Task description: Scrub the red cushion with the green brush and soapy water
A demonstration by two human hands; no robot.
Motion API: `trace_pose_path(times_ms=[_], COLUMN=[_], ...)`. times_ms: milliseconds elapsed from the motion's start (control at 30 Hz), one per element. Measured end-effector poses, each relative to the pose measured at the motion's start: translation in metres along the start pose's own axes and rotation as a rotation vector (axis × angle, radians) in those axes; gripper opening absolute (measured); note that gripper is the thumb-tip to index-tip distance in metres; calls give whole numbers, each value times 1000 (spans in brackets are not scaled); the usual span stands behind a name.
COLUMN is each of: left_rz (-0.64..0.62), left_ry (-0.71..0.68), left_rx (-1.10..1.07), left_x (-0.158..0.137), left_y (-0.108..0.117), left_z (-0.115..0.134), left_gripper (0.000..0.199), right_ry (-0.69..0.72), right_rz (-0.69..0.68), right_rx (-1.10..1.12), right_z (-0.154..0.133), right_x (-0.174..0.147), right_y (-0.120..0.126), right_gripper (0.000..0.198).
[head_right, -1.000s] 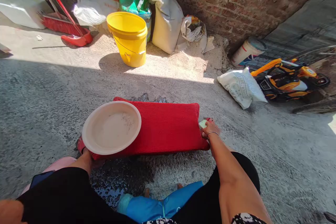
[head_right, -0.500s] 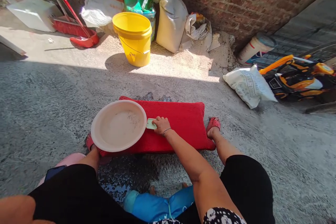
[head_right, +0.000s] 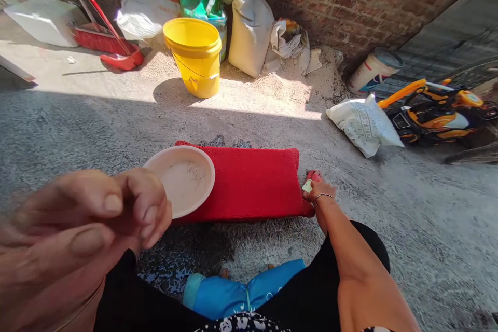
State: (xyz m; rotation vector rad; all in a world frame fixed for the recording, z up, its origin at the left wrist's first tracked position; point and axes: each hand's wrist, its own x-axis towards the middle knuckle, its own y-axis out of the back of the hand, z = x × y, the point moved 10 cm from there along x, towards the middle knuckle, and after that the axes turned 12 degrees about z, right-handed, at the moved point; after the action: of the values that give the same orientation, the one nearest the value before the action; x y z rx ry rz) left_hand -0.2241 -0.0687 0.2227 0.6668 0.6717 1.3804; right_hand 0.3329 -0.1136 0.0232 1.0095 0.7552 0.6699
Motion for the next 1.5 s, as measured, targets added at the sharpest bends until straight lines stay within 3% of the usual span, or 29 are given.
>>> trace_pose_path(times_ms=[67,133,200,267,367,467,533,600,667,767,867,933,967,1000,1067,1233,1300,1400,1500], left_rz=[-74,-146,-204,-309,-449,-563,-605,-616,-627,-628,-602,-581,-570,-559,-542,-560,-580,-609,-627], left_ry=[-132,-234,-165,-109,-73,-48,-43,-33,-16,6,12,0,-9,-19,-34,-57,-64,-69,-65], left_rx=[-1,167,553,780,867,875,859,851,843,828,823,824,828,833,845,855,850,838,825], left_x=[13,25,34,33,26,22,22,23,23,23,24,25,25,26,27,28,30,32,33], left_y=[-27,-66,-103,-134,-166,-189,-199,-205,-207,-205,-203,-203,-204,-204,-205,-205,-205,-205,-206], left_z=[33,35,-6,-49,-88,-96,-91,-86,-84,-84,-83,-81,-80,-79,-78,-73,-70,-67,-67], left_gripper=[43,43,45,47,49,47,46,47,46,45,47,47,48,48,49,50,49,48,49], right_ry=[45,167,351,547,771,866,875,828,707,471,272,207,204,231,359,842,980,1072,1010], right_rz=[29,60,83,108,112,101,102,98,68,0,-26,-7,6,21,57,107,121,152,135], right_rx=[26,71,127,180,228,245,240,218,176,81,-31,-84,-97,-97,-62,103,140,171,142], right_z=[-9,-50,-115,-190,-287,-341,-346,-322,-271,-166,-70,-40,-39,-50,-98,-283,-339,-377,-353], right_x=[-3,-12,-32,-63,-116,-145,-144,-127,-98,-58,-42,-44,-47,-53,-71,-158,-191,-211,-193], right_y=[4,12,22,33,42,40,35,27,17,2,-5,-4,-3,-2,3,24,30,32,20], right_gripper=[38,40,42,41,38,39,40,41,43,46,37,32,32,32,35,36,37,40,39])
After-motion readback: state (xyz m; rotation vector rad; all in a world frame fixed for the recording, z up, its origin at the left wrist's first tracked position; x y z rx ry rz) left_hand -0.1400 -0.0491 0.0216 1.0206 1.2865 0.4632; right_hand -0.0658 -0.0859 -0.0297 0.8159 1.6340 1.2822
